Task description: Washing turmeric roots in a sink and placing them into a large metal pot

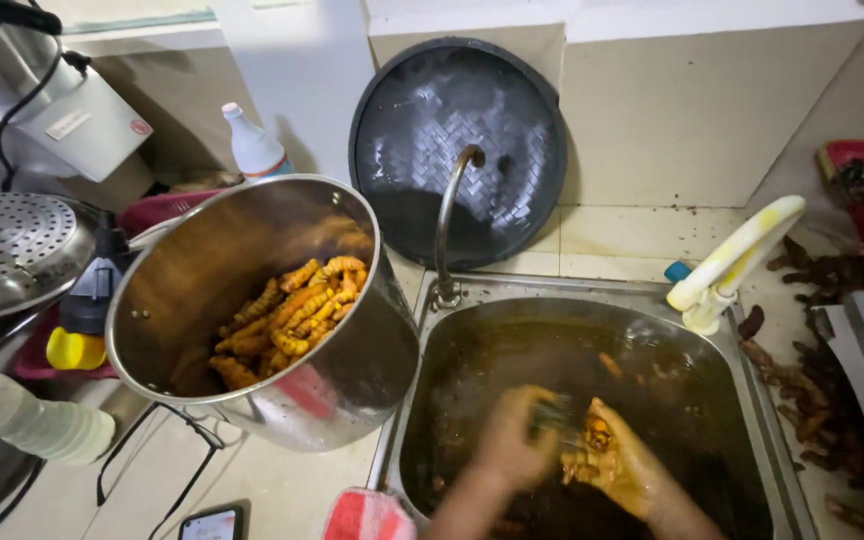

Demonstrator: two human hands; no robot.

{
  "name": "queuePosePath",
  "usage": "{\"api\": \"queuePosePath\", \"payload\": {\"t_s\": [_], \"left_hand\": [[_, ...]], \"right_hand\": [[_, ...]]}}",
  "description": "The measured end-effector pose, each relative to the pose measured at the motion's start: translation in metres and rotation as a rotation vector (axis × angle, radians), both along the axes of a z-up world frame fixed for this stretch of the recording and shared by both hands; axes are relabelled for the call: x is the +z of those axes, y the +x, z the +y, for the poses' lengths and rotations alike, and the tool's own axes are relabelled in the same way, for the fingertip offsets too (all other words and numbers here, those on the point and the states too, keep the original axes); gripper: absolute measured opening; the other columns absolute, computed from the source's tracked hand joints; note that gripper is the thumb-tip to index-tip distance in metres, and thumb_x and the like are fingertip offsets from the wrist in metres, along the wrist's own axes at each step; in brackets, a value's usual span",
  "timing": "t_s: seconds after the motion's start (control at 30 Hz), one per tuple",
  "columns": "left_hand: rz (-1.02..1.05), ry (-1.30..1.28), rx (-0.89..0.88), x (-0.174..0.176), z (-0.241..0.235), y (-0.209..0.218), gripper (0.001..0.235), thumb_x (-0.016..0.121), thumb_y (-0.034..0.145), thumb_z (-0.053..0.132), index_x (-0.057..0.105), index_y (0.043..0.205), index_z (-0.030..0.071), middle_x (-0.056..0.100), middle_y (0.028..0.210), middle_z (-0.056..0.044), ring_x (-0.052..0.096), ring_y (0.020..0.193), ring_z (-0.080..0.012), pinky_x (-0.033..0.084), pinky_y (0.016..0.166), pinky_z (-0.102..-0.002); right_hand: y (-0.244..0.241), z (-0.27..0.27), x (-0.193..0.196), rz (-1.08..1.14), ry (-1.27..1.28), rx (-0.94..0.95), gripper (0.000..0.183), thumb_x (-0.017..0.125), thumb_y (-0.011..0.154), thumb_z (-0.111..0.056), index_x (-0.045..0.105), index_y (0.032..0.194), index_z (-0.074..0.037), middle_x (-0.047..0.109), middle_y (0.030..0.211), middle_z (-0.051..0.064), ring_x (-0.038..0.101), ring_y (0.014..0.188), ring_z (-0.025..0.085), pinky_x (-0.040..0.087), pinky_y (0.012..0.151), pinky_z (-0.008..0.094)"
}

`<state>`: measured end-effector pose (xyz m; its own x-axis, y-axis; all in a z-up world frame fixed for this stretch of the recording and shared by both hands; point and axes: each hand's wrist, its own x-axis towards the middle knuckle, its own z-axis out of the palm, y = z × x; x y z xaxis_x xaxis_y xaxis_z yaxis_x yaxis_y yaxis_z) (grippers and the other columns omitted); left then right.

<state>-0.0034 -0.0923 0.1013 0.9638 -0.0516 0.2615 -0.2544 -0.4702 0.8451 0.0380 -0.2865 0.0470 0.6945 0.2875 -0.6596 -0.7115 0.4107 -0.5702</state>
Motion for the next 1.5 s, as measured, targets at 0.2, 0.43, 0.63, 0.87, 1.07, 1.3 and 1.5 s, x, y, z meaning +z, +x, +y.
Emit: {"api": "queuePosePath", "payload": {"t_s": [0.2, 0.43, 0.63, 0.87, 1.07, 1.3, 1.5], "left_hand": [[0.276, 0.257, -0.100, -0.050, -0.054, 0.009, 0.060, 0.070, 0.086, 0.021, 0.051, 0.143, 0.023, 0.033, 0.147, -0.023, 0.049, 0.119, -0.0488, 0.039, 0.107, -0.050], [0.448, 0.554, 0.146, -0.090, 0.021, 0.032, 0.066, 0.082, 0.086, 0.030, 0.050, 0.144, 0.025, 0.037, 0.139, -0.021, 0.050, 0.112, -0.0498, 0.047, 0.099, -0.055], [0.612, 0.543, -0.047, -0.086, 0.016, 0.015, 0.037, 0.062, 0.078, 0.016, 0.063, 0.114, 0.023, 0.046, 0.127, -0.018, 0.060, 0.098, -0.0503, 0.053, 0.090, -0.053], [0.787, 0.698, -0.237, -0.091, -0.001, 0.019, 0.053, 0.060, 0.085, 0.046, 0.063, 0.134, 0.027, 0.057, 0.137, -0.019, 0.059, 0.121, -0.0404, 0.049, 0.100, -0.048], [0.568, 0.377, 0.047, -0.116, 0.006, 0.029, 0.029, 0.060, 0.088, 0.037, 0.066, 0.112, 0.025, 0.060, 0.115, -0.023, 0.060, 0.106, -0.0443, 0.049, 0.090, -0.055], [0.459, -0.234, 0.169, -0.122, -0.006, 0.030, 0.012, 0.065, 0.087, 0.023, 0.074, 0.094, 0.026, 0.075, 0.092, 0.009, 0.063, 0.086, -0.0061, 0.049, 0.084, -0.022], [0.592, 0.249, -0.028, -0.064, 0.001, 0.017, 0.041, 0.057, 0.089, 0.048, 0.066, 0.120, 0.022, 0.071, 0.115, -0.009, 0.066, 0.107, -0.0301, 0.051, 0.092, -0.039]], "right_hand": [[0.014, -0.019, -0.098, 0.030, -0.034, -0.090, 0.037, 0.059, 0.096, -0.054, 0.066, 0.091, -0.019, 0.065, 0.072, 0.006, 0.056, 0.050, 0.019, 0.043, 0.041, 0.035], [0.019, -0.039, -0.066, 0.188, -0.078, -0.052, 0.059, 0.049, 0.093, -0.076, 0.061, 0.081, -0.019, 0.072, 0.075, 0.024, 0.067, 0.056, 0.038, 0.050, 0.045, 0.042], [0.024, -0.032, -0.086, 0.125, -0.163, 0.008, 0.061, 0.033, 0.099, -0.081, 0.058, 0.091, -0.026, 0.079, 0.097, 0.025, 0.063, 0.061, 0.034, 0.043, 0.050, 0.036], [0.023, -0.032, -0.091, 0.109, -0.176, -0.021, 0.061, 0.031, 0.100, -0.081, 0.059, 0.096, -0.027, 0.078, 0.097, 0.024, 0.062, 0.060, 0.033, 0.044, 0.053, 0.038], [0.021, -0.029, -0.094, 0.084, -0.187, -0.018, 0.053, 0.039, 0.096, -0.080, 0.061, 0.120, -0.037, 0.077, 0.101, 0.018, 0.062, 0.064, 0.029, 0.044, 0.056, 0.036], [0.017, -0.015, -0.076, 0.049, -0.249, -0.024, 0.045, 0.049, 0.099, -0.066, 0.068, 0.103, -0.025, 0.075, 0.082, 0.017, 0.055, 0.049, 0.026, 0.031, 0.044, 0.031], [0.009, -0.013, -0.059, 0.011, -0.332, 0.002, 0.046, 0.051, 0.099, -0.060, 0.070, 0.111, -0.020, 0.077, 0.088, 0.017, 0.055, 0.052, 0.023, 0.029, 0.043, 0.027]]}}
